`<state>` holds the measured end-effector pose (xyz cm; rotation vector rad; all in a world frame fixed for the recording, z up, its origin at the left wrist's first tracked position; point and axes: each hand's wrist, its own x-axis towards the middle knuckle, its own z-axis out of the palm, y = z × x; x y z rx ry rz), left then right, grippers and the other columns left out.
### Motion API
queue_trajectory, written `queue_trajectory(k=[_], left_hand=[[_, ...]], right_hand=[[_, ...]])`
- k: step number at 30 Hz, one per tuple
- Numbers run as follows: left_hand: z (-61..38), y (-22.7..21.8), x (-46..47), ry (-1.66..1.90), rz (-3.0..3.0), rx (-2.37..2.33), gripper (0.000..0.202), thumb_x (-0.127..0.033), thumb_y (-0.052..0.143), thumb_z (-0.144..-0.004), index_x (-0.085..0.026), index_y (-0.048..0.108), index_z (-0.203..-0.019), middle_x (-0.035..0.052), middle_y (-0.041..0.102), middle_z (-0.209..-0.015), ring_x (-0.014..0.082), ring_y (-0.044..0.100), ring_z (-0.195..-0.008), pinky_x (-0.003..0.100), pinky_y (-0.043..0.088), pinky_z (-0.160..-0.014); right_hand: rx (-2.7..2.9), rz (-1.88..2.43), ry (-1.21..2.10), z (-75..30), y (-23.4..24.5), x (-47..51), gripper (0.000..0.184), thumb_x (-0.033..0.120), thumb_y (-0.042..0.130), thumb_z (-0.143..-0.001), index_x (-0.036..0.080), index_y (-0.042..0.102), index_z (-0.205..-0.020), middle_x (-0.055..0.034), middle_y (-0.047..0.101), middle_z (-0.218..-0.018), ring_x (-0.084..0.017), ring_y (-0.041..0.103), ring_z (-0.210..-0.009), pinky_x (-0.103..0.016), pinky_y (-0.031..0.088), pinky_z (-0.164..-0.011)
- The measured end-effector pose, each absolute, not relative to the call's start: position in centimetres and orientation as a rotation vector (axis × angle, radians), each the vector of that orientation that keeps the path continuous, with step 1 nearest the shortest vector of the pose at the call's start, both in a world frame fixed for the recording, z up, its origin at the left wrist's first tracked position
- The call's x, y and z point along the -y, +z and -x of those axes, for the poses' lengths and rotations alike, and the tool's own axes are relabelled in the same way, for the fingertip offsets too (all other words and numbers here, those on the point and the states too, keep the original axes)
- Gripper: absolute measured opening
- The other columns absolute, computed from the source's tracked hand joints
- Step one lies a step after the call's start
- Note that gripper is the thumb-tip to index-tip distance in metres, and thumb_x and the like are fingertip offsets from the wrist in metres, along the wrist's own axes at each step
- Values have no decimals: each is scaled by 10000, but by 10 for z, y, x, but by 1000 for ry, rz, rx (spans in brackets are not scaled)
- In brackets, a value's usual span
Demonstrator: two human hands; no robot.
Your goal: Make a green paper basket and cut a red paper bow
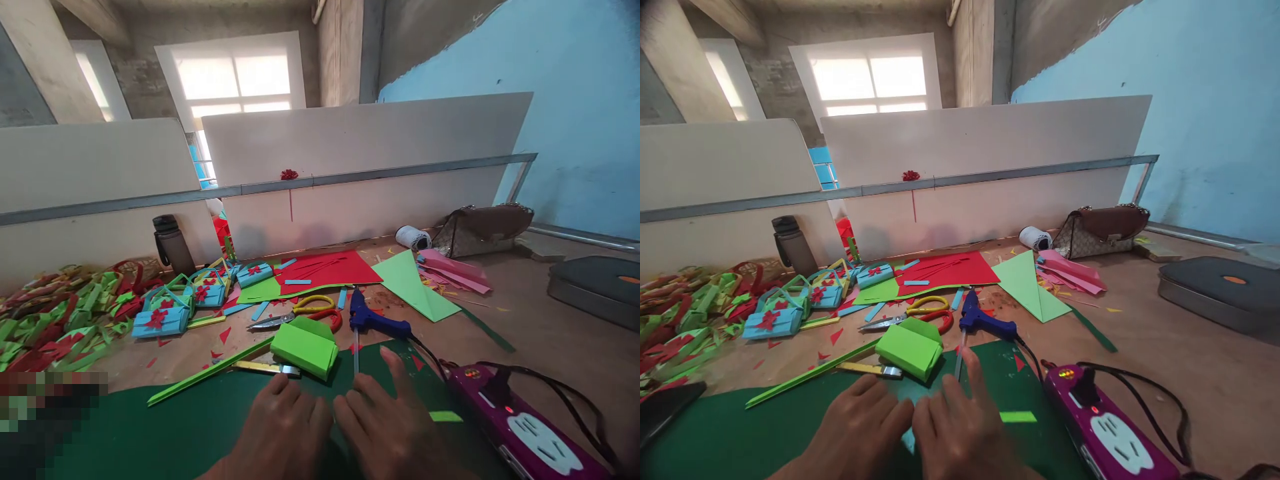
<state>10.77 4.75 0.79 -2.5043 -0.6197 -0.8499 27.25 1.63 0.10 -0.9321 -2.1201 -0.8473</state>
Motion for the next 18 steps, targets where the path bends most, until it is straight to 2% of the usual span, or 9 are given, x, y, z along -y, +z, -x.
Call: queue_trajectory(k=[5,8,12,14,16,18], left_hand=[[-94,12,-55,-766,2494,670,204,-61,395,-776,-207,435,-638,-23,497,-471,149,412,-411,296,272,-512],[-89,15,-58,-719,2483,745,201,-73,417,-794,-206,457,-649,-19,529,-498,159,454,-446,297,292,-532],[-95,10,-52,-733,2521,710,178,-116,379,-850,-187,543,-851,1,609,-604,169,528,-524,298,339,-571],[-100,6,-47,-769,2557,660,229,-107,329,-861,-189,527,-779,-6,572,-543,157,491,-467,293,321,-536],[-102,2,-45,-796,2570,641,283,-80,298,-853,-201,466,-661,-15,521,-483,148,443,-418,293,286,-498],[-104,1,-44,-820,2543,630,296,-65,292,-841,-205,430,-620,-17,502,-467,147,423,-403,298,266,-484]], right_hand=[[2090,1004,-823,-278,1,-19,384,-7,286,-828,146,596,-662,-15,523,-512,-177,507,-597,-556,245,-961],[2132,1082,-800,-280,4,-21,357,13,308,-827,154,593,-664,-13,527,-523,-167,467,-556,-568,247,-954],[2149,1038,-804,-277,2,-20,356,4,325,-805,177,543,-583,3,487,-478,-155,403,-506,-558,265,-946],[2147,994,-829,-274,0,-19,366,12,322,-812,180,535,-566,8,464,-455,-154,388,-493,-553,273,-942],[2140,957,-841,-271,-1,-18,363,23,318,-822,167,570,-606,2,480,-467,-160,414,-508,-552,273,-945],[2127,934,-849,-269,-2,-18,351,19,318,-822,154,595,-653,-3,500,-490,-166,453,-537,-550,268,-949]])
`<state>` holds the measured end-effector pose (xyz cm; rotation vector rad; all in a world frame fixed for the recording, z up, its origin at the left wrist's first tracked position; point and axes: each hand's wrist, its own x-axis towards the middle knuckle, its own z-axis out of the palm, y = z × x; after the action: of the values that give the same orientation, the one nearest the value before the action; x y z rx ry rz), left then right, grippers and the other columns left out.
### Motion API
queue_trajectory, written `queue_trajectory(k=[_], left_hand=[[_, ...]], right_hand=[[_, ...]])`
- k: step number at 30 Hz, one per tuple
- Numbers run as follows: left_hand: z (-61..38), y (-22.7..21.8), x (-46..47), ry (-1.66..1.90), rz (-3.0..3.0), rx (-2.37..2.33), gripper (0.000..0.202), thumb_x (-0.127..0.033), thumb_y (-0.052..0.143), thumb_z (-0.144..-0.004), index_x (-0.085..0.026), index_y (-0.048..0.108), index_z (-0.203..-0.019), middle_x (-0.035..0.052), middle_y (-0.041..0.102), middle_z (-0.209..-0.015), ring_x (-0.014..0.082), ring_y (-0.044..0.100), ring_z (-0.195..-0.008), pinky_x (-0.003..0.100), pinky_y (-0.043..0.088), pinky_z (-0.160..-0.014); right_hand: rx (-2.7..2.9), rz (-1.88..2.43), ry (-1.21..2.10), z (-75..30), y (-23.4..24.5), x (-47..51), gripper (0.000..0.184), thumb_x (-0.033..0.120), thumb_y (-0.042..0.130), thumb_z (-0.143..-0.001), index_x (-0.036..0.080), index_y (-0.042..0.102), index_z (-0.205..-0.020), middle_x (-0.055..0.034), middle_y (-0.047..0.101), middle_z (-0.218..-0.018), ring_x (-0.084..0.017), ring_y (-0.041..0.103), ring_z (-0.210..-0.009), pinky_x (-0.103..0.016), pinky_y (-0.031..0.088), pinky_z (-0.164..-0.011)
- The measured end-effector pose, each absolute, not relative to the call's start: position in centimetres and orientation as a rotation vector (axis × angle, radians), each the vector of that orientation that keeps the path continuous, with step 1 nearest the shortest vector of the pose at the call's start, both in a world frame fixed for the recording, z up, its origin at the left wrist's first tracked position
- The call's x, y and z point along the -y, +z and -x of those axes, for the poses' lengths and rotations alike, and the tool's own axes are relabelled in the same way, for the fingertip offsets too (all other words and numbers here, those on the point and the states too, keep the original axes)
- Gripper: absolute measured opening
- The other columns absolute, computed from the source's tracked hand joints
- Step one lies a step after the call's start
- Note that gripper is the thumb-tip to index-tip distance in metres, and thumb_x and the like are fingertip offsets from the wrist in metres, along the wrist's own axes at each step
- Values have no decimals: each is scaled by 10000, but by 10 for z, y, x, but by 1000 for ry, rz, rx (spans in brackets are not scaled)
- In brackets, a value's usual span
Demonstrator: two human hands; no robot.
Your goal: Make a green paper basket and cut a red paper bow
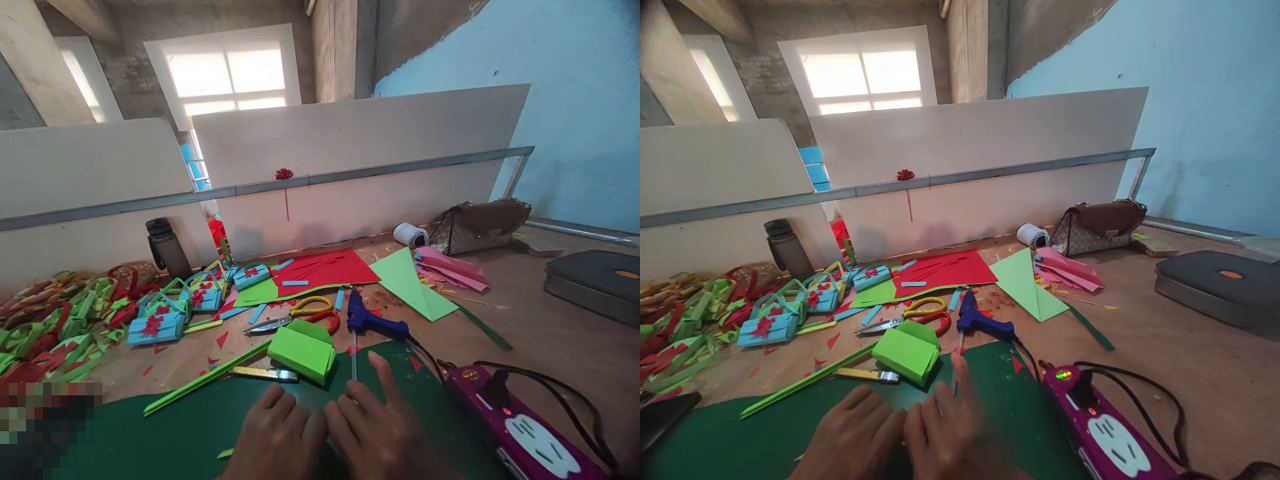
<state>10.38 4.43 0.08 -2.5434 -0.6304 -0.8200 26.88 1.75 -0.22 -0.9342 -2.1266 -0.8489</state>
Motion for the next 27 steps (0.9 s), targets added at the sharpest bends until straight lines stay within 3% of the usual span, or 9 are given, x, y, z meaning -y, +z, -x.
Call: queue_trajectory(k=[9,15,20,24,27], left_hand=[[-102,6,-44,-811,2474,617,273,-68,337,-827,-204,422,-607,-22,476,-458,146,406,-409,303,253,-489],[-85,8,-52,-723,2444,686,229,-44,375,-786,-199,465,-643,-6,499,-495,155,415,-448,304,273,-525],[-72,33,-62,-659,2455,783,201,-31,436,-746,-198,496,-652,-2,548,-541,174,459,-484,313,307,-548],[-62,52,-66,-391,2442,996,233,17,443,-705,-186,550,-742,18,605,-615,197,539,-573,331,367,-611],[-64,47,-65,-324,2489,995,193,-5,468,-713,-187,532,-728,18,610,-623,190,554,-586,326,374,-620]], right_hand=[[2114,949,-908,-267,-8,-14,348,8,355,-803,194,475,-534,37,425,-431,-146,397,-471,-542,296,-945],[2181,1016,-839,-276,-11,-10,396,-10,292,-844,179,560,-622,31,474,-460,-143,444,-495,-552,246,-974],[2112,1126,-784,-297,10,-11,384,57,266,-912,139,622,-794,-2,551,-543,-153,503,-565,-527,313,-928],[1985,1167,-938,-308,25,-10,396,31,268,-914,142,605,-738,3,531,-521,-142,498,-540,-487,358,-870],[2004,1150,-896,-301,34,-9,387,91,252,-950,158,590,-774,-6,592,-605,-160,561,-630,-469,321,-881]])
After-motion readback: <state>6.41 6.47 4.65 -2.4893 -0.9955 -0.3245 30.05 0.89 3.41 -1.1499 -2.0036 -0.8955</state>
